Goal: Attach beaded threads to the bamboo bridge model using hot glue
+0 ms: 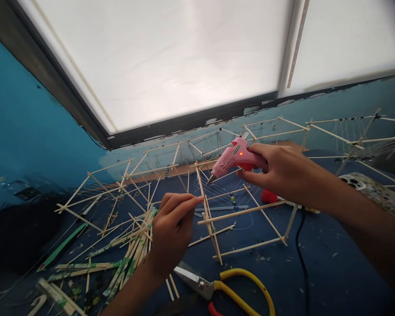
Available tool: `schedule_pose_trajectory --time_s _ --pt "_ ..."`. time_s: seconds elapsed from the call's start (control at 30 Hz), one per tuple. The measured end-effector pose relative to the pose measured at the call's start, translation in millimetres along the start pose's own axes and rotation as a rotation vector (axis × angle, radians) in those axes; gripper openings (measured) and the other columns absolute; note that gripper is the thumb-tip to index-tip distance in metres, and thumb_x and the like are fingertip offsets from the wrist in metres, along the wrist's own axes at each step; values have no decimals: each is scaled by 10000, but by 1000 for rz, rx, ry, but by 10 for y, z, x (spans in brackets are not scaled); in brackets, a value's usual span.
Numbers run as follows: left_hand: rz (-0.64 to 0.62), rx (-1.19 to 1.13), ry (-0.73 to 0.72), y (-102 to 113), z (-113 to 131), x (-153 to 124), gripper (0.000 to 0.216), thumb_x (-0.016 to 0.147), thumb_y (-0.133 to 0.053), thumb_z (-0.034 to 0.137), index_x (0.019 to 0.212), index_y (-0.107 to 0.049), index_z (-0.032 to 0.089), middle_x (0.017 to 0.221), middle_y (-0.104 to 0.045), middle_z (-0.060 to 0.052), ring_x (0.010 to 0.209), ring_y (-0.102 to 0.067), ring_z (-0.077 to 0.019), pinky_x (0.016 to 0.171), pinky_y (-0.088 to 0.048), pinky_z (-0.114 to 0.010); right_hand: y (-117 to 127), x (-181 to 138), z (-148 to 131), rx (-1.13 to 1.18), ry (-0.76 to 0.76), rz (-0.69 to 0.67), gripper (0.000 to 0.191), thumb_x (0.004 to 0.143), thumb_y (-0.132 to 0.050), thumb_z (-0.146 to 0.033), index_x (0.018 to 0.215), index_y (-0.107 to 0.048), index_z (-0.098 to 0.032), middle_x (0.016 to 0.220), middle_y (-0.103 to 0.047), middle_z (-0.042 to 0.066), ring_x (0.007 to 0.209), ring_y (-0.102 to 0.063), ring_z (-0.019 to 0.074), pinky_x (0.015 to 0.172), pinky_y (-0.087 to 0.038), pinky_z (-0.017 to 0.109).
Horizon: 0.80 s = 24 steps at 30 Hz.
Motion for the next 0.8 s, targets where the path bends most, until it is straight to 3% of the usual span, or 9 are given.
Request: schedule_pose_trajectory --time_s 0.5,0.8 --pt "-10 -79 106 -3 -42 -35 242 912 -660 69 1060 -745 241 953 -727 -17 897 -634 -149 753 -541 -281 -39 -11 -3 59 43 -46 241 877 -603 -385 727 -524 -213 655 -571 -3 561 -478 131 530 -299 285" --pt "0 -90 203 -15 -65 -47 171 914 -669 113 1007 -730 242 914 -713 2 867 -637 -141 764 -513 -259 -55 2 7 83 25 -110 177 875 -602 -345 762 -548 -220 696 -605 3 594 -503 157 548 -315 316"
Point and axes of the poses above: each hand's wrist, its own x-axis towards the middle knuckle, its own y-axis out of the back of the hand, z = x × y, the point moved 4 cm from there along x, towards the middle knuckle
